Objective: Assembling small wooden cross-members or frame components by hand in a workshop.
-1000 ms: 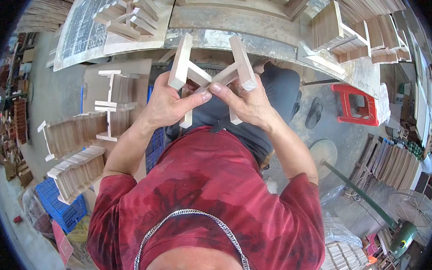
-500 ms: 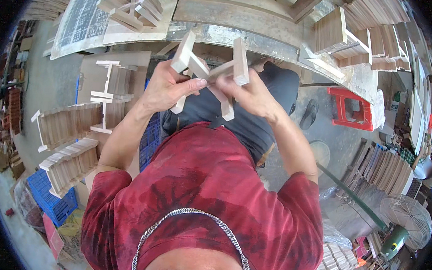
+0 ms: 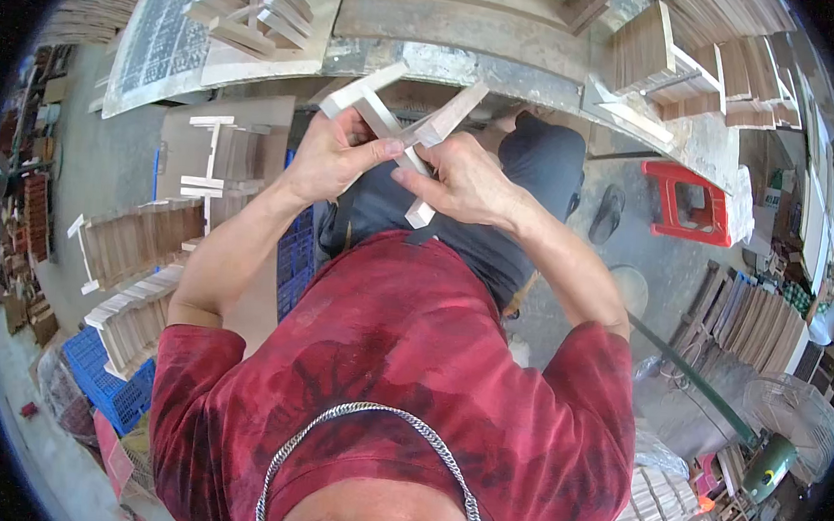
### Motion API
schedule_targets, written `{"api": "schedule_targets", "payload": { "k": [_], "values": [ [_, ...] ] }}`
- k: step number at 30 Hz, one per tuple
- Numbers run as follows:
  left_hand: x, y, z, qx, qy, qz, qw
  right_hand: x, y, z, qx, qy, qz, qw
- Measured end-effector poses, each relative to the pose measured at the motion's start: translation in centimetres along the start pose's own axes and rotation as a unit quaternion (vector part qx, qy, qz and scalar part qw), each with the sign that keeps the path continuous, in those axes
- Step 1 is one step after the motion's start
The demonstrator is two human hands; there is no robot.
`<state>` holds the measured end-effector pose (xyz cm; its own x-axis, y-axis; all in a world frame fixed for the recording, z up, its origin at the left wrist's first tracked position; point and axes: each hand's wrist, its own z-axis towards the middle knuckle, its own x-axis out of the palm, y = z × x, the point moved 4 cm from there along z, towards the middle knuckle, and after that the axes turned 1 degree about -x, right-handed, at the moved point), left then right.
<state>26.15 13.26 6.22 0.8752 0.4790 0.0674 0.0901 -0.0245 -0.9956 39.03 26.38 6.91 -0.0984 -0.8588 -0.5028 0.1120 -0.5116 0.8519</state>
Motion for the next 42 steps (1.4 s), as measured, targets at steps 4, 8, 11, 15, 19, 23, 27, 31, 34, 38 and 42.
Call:
{"api": "schedule_targets", "payload": {
  "k": [4, 8, 11, 15, 19, 23, 27, 31, 34, 38, 42],
  "values": [
    [-0.3, 0.1, 0.5, -0.055, 0.031, -0.043, 0.997, -0.2, -1.1, 0.4, 0.162, 0.097, 0.159, 0.969],
    [-1.3, -1.5, 0.1, -0.074, 0.041, -0.066, 0.994, -1.4, 0.2, 1.7, 0.175, 0.112, 0.193, 0.959],
    [-1.3, -1.0, -0.4, -0.063, -0.028, -0.047, 0.997, -1.6, 1.5, 3.0, 0.14, 0.057, 0.059, 0.987],
    [-1.3, -0.5, -0.5, -0.083, -0.06, -0.032, 0.994, -0.2, -0.7, 2.9, 0.136, -0.002, 0.034, 0.99],
    [-1.9, -0.1, -1.0, -0.062, -0.059, -0.041, 0.995, 0.3, -0.2, 2.9, 0.27, 0.058, 0.116, 0.954],
    [-3.0, 0.7, -1.4, -0.078, -0.066, -0.027, 0.994, 0.5, -0.5, 2.4, 0.181, 0.007, 0.192, 0.964],
    [-5.2, -3.0, -2.7, 0.058, -0.125, 0.091, 0.986, -2.2, -3.5, 0.4, 0.232, -0.131, 0.188, 0.945],
    [-6.2, -7.7, -4.6, 0.269, -0.1, 0.389, 0.875, -4.0, -2.0, 3.5, 0.285, -0.089, 0.224, 0.928],
    [-6.6, -10.8, -5.0, 0.403, -0.132, 0.505, 0.751, -4.9, 4.4, 8.4, 0.216, -0.059, 0.334, 0.915],
    [-9.1, -13.4, -6.0, 0.422, -0.215, 0.596, 0.648, -5.9, 6.6, 15.2, 0.088, 0.058, 0.143, 0.984],
    [-14.6, -10.0, -7.8, 0.338, -0.514, 0.435, 0.657, -8.2, 9.0, 20.8, -0.06, -0.041, 0.138, 0.988]
  ]
}}
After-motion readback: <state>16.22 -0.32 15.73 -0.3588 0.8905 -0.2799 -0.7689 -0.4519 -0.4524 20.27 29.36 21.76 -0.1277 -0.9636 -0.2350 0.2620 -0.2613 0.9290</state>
